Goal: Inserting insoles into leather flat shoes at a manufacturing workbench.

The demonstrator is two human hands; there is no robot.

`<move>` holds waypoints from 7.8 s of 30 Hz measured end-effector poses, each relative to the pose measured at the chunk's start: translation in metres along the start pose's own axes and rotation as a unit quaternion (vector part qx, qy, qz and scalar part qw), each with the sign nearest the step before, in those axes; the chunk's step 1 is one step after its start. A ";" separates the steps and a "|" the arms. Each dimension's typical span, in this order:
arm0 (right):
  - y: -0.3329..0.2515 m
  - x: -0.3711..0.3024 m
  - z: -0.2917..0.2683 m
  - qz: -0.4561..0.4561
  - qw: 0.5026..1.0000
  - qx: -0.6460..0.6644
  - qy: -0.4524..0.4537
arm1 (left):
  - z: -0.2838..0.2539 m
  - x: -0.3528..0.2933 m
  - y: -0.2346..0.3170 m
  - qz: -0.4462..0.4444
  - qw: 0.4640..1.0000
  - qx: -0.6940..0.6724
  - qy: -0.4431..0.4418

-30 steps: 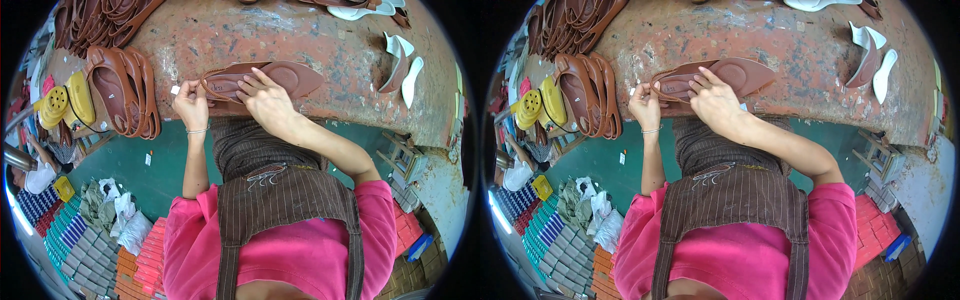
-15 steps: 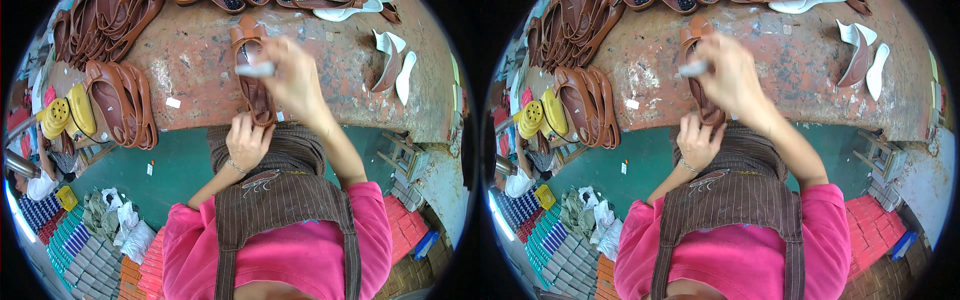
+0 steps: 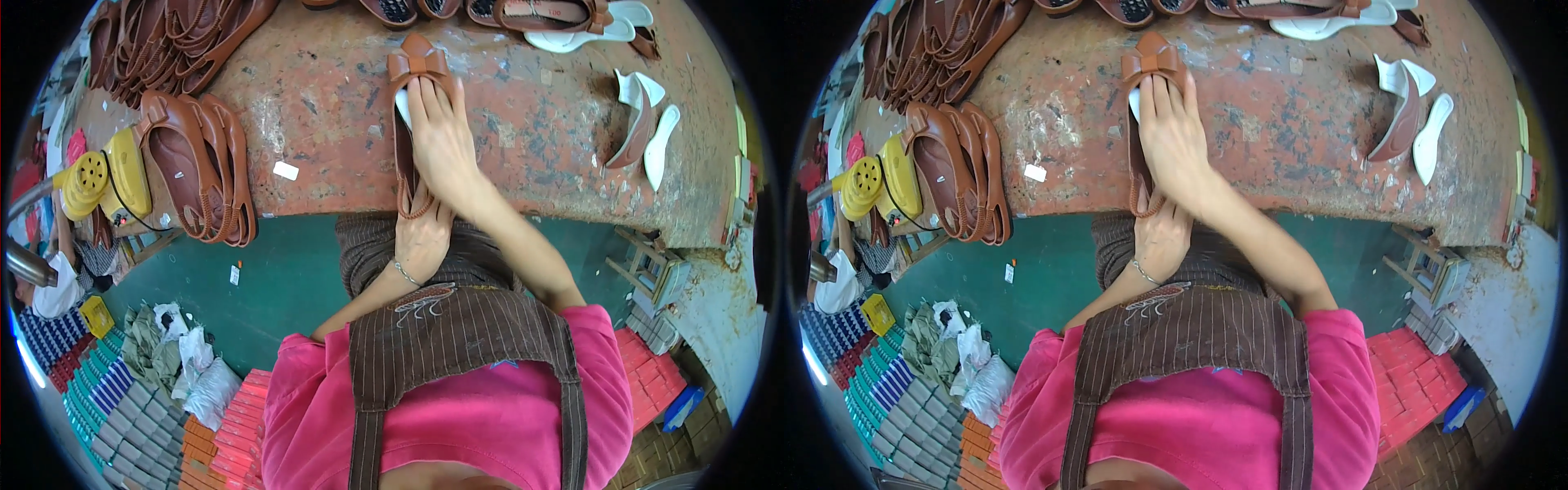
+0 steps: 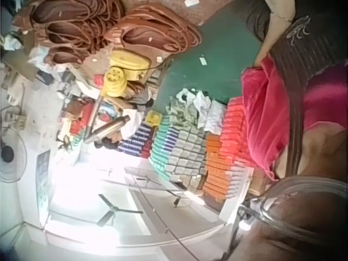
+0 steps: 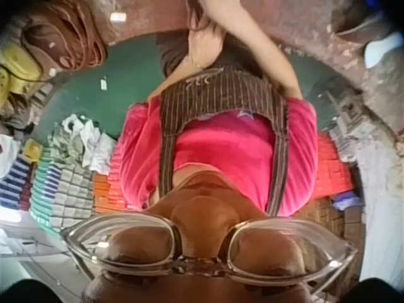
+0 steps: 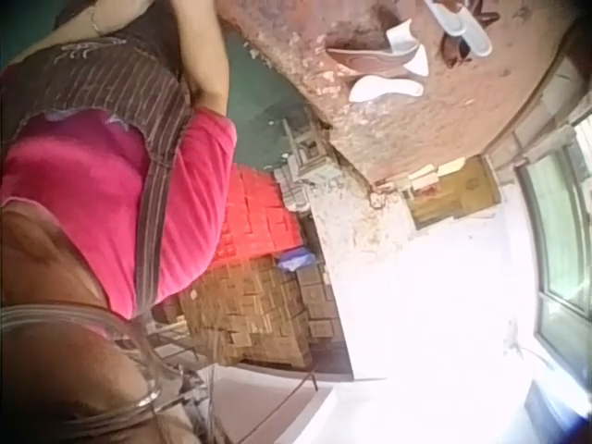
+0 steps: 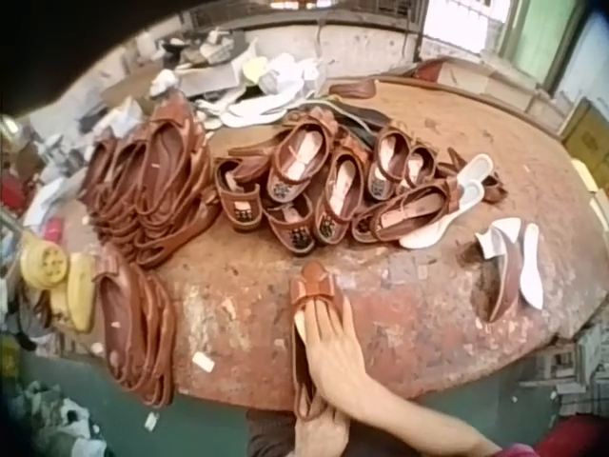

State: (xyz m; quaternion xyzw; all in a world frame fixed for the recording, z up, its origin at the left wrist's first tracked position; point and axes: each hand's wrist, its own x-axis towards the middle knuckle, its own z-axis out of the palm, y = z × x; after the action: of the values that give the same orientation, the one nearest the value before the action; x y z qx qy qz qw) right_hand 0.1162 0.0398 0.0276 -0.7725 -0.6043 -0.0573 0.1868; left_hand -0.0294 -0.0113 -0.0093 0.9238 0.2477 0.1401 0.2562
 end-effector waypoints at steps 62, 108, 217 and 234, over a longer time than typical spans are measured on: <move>0.288 -0.071 -0.115 0.275 0.392 0.863 0.162 | -0.282 -0.018 -0.270 -0.314 0.888 -0.173 0.289; 0.197 -0.027 -0.049 0.317 0.615 0.721 0.045 | -0.233 0.012 -0.217 -0.221 0.714 0.449 0.489; 0.013 -0.041 -0.014 0.041 0.996 -0.084 -0.012 | -0.010 0.006 0.012 0.025 0.996 0.054 -0.065; 0.011 -0.003 0.009 0.061 0.991 -0.121 -0.020 | -0.012 0.005 0.007 0.034 0.995 0.015 -0.092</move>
State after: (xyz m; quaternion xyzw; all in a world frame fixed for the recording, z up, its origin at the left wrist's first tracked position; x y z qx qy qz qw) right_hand 0.1243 0.0384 0.0156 -0.8256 -0.5485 -0.1034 0.0829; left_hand -0.0269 -0.0092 0.0050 0.9445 0.1933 0.0596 0.2590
